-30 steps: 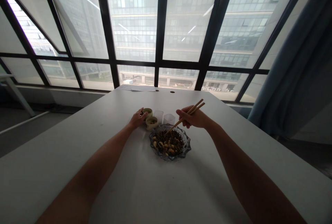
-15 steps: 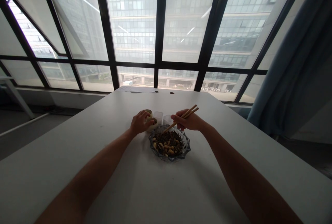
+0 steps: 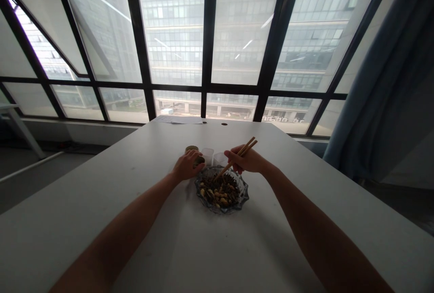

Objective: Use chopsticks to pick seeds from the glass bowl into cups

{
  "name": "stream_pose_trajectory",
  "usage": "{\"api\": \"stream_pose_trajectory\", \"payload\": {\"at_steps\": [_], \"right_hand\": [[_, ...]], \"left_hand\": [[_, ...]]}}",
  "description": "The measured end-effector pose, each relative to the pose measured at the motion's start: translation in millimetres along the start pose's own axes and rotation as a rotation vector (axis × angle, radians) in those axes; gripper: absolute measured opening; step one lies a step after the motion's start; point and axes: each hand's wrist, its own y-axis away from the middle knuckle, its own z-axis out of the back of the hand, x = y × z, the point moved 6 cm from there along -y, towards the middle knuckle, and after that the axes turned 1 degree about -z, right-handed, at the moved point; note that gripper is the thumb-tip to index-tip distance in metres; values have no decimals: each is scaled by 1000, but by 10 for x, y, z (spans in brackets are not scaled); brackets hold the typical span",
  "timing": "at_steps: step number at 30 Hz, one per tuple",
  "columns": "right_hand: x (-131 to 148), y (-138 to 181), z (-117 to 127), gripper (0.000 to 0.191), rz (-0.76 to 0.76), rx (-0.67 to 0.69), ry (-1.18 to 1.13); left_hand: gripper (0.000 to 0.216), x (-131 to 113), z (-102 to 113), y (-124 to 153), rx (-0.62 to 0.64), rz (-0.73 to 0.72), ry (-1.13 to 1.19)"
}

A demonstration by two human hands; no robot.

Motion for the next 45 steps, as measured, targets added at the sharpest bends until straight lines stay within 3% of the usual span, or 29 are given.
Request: {"api": "stream_pose_trajectory", "payload": {"at_steps": [12,21,33,39,45], "right_hand": [[50,44,248,67,20,-133,-112],[-93,36,564,68,47,-384,-218],[-196,41,670,69,68,-464,-275],[-158,65,713,66,117,-519,-332],[-137,96,751,64,140,-566,-345]], "left_hand": [[40,-68,125,-25,-38,-36,0],[34,-102,-65,-207,22,62,-88],[17,-211,-59,-263,131,59,-185],[15,-269,-94,-245,135,-63,-241],[15,-270,-87,-241,125,-72,-264]]}}
